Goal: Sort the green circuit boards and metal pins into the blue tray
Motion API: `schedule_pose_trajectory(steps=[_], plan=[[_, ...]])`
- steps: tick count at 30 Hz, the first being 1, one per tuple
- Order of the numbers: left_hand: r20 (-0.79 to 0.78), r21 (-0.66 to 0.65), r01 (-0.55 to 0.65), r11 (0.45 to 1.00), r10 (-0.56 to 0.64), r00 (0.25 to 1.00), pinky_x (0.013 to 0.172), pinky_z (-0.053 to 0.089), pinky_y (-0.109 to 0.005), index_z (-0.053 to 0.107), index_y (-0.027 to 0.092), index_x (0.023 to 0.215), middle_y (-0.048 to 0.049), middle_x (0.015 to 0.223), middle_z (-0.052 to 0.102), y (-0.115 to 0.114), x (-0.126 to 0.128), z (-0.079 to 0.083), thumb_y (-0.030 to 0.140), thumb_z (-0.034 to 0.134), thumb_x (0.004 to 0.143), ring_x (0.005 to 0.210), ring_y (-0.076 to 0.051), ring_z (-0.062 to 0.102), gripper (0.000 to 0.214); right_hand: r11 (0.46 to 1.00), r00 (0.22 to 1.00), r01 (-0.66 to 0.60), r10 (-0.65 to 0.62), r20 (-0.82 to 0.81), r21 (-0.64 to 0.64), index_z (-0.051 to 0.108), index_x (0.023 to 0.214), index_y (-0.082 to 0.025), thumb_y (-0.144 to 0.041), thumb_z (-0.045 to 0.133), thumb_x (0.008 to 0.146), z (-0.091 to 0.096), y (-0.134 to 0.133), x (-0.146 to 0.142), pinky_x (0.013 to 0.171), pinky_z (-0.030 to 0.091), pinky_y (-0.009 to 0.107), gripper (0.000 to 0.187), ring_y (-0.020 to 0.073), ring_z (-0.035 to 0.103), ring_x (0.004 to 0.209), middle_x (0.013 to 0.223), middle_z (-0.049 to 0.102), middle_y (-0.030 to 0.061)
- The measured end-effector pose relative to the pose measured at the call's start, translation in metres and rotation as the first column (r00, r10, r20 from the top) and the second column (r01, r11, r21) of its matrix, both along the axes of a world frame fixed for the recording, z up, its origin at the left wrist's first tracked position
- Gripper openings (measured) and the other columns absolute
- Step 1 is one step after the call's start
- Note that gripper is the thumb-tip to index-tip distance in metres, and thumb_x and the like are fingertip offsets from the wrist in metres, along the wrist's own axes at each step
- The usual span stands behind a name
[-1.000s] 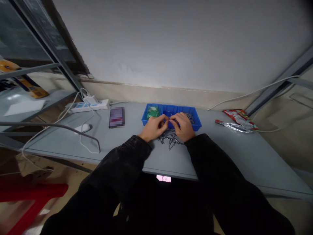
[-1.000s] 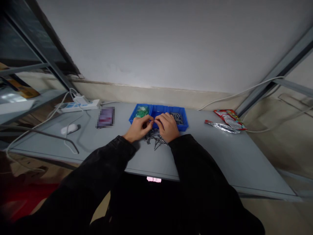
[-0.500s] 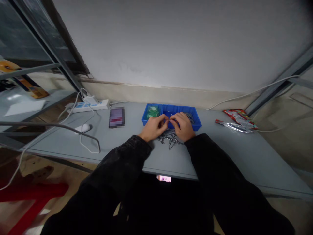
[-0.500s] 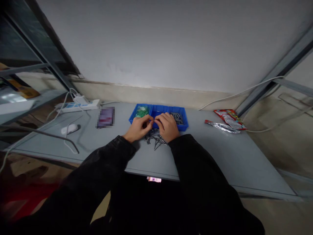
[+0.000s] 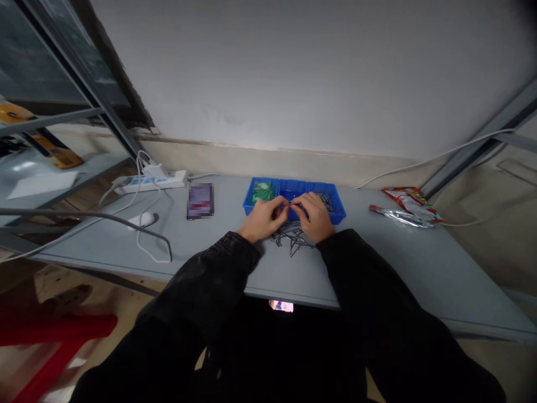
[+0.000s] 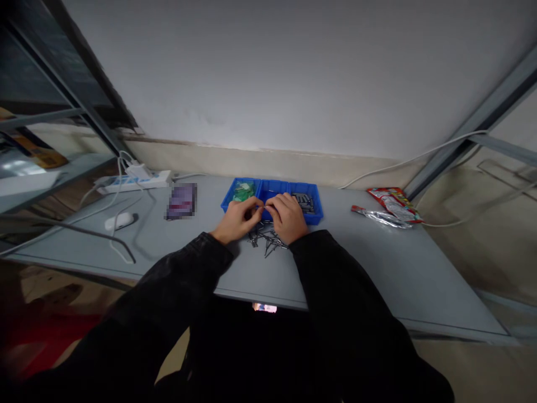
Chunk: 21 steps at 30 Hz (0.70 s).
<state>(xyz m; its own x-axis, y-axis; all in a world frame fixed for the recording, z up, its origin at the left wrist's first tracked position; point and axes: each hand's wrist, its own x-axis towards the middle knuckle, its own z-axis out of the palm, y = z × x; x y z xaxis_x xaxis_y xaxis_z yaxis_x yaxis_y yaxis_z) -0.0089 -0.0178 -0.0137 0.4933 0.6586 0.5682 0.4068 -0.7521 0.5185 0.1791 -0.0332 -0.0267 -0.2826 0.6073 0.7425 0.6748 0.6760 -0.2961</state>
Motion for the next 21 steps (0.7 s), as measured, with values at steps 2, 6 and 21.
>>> schedule_pose_trajectory(steps=[2,6,21], plan=[[0.002,0.0,-0.001,1.0,0.001,1.0,0.056,0.035,-0.021,0.062,0.016,0.093,0.0078,0.056,0.047,-0.0004,0.0001,0.0005,0.023,0.054,0.095,0.05,-0.007,0.042,0.01,1.0,1.0,-0.001,0.001,0.001,-0.004,0.059,0.089,-0.022,-0.026,0.044,0.102,-0.0001,0.0001,0.0002,0.082,0.041,0.04,0.02,0.0243,0.055,0.089,0.088,0.065,0.0062],[0.002,-0.001,-0.003,1.0,0.003,1.0,0.056,0.036,-0.021,0.062,0.016,0.092,0.0074,0.056,0.047,-0.0006,0.0003,0.0006,0.024,0.054,0.096,0.05,-0.007,0.043,0.011,1.0,1.0,0.007,-0.007,0.003,-0.007,0.059,0.089,-0.022,-0.027,0.044,0.102,0.0004,-0.0004,0.0001,0.082,0.041,0.04,0.02,0.0242,0.055,0.088,0.088,0.065,0.0062],[-0.005,-0.012,-0.008,1.0,0.008,1.0,0.057,0.036,-0.021,0.062,0.016,0.093,0.0073,0.057,0.048,-0.0017,0.0007,0.0014,0.022,0.054,0.094,0.051,-0.007,0.042,0.01,1.0,1.0,0.002,-0.002,0.005,-0.006,0.059,0.089,-0.022,-0.027,0.043,0.102,0.0006,-0.0001,-0.0002,0.082,0.041,0.04,0.021,0.0241,0.054,0.088,0.087,0.064,0.0064]])
